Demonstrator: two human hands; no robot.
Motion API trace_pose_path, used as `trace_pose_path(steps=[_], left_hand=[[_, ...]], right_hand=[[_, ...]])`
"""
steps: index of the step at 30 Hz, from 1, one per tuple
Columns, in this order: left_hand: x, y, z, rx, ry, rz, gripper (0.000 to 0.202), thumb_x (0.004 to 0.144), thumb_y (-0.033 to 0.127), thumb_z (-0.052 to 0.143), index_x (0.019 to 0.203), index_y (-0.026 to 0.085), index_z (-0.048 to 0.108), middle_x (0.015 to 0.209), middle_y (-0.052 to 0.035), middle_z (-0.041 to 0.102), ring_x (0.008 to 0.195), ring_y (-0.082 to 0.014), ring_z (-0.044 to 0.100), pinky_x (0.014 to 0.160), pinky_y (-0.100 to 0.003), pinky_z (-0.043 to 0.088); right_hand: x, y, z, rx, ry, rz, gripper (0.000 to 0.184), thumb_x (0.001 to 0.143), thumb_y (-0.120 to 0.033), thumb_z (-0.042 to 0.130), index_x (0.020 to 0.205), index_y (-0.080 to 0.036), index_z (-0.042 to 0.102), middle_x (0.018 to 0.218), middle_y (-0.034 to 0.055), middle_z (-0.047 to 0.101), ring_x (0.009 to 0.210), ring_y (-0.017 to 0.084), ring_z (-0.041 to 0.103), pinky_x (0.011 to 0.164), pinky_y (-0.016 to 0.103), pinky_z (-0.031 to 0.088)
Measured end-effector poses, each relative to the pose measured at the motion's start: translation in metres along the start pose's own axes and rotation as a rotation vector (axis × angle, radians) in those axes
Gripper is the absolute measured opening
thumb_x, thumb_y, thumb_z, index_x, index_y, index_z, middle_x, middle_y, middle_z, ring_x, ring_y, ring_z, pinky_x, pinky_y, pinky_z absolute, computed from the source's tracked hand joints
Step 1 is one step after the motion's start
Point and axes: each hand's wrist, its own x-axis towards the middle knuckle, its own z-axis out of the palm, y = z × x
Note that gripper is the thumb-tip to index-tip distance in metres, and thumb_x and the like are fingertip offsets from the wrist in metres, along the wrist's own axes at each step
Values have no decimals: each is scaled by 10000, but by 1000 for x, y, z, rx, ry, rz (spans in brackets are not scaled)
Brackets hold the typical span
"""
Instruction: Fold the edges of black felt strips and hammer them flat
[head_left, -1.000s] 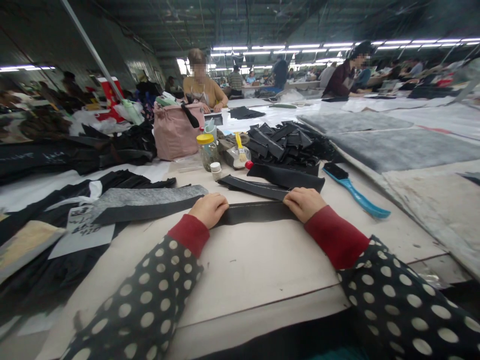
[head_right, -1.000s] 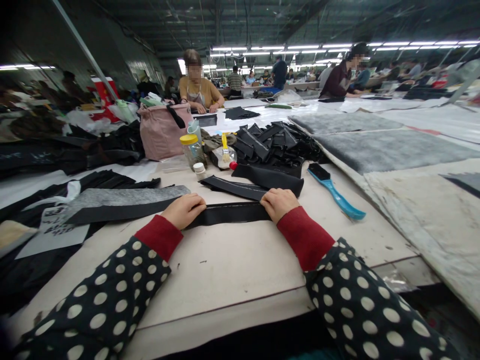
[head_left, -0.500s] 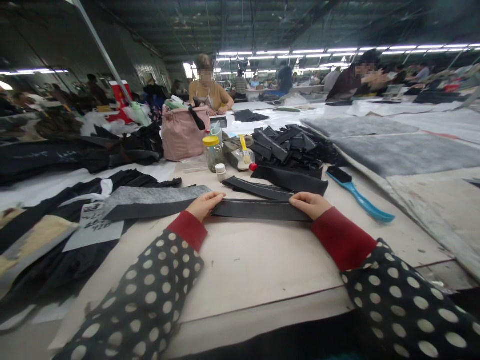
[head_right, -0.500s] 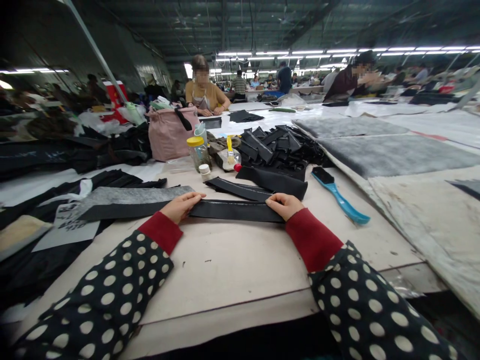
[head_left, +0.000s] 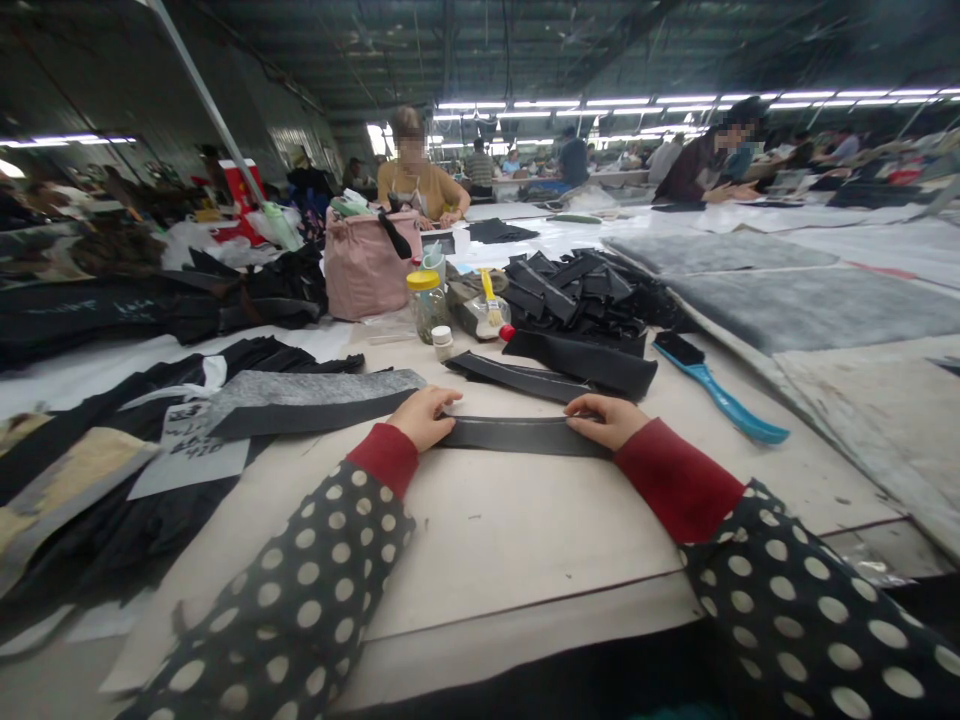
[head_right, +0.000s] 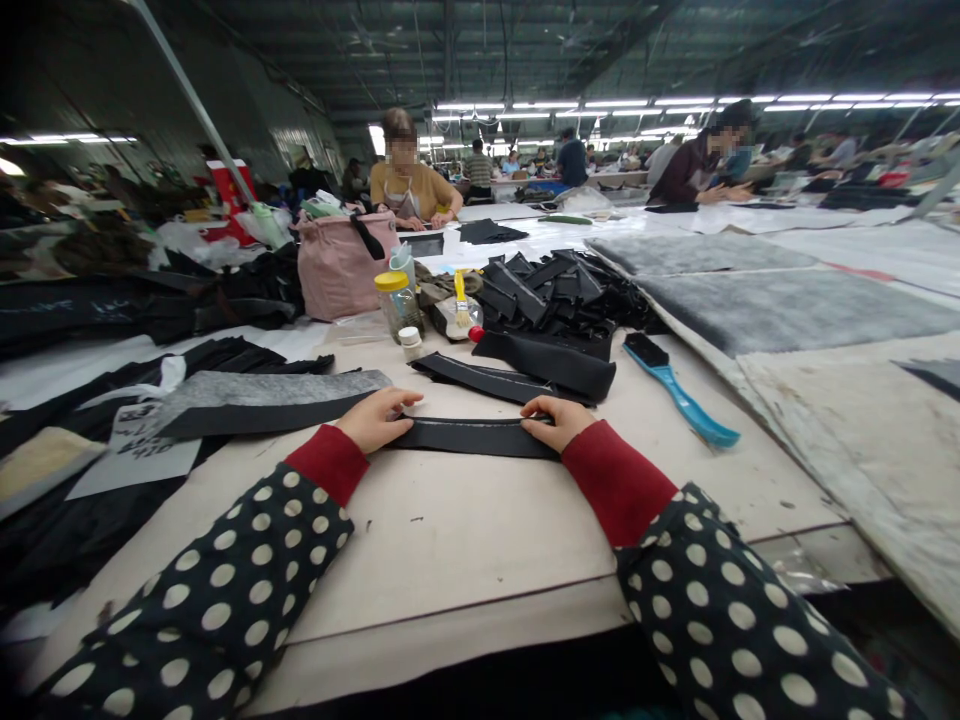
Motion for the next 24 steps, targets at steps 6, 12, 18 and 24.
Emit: trace_pose_path(steps=[6,12,18,24], left_hand=[[-4,37,15,170,104,207,263,792,209,432,1015,182,568,1042,-59,570,979,-191,493,869,-346,379],[-5,60,33,195,10,232,290,827,254,424,1093,186,518,1045,-62,573,962,-186,500,859,-347,375],[-7,64,37,301,21,227,261,800,260,483,1053,224,537,1020,-49,542,940,-210,472,796,-362,387],[-6,70,40,370,-87,379,241,842,145,368,981,192,559,948,-47,541,858,-163,479,788,-295,406]], right_hand=[[-1,-3,-1,20,-38,-19,234,717,-301,517,891,-184,622,834,29,651,776,169,594,732,289,448],[-3,-10,1,143,43,-224,270,734,-313,497,942,-186,611,928,39,639,838,173,579,773,298,440],[-2,-21,11,-354,34,-341,321,741,-285,525,1032,-161,583,952,93,609,882,211,528,789,354,389],[1,-44,21,-556,-2,-274,347,797,-428,456,991,-173,588,922,105,586,853,231,509,723,347,359]])
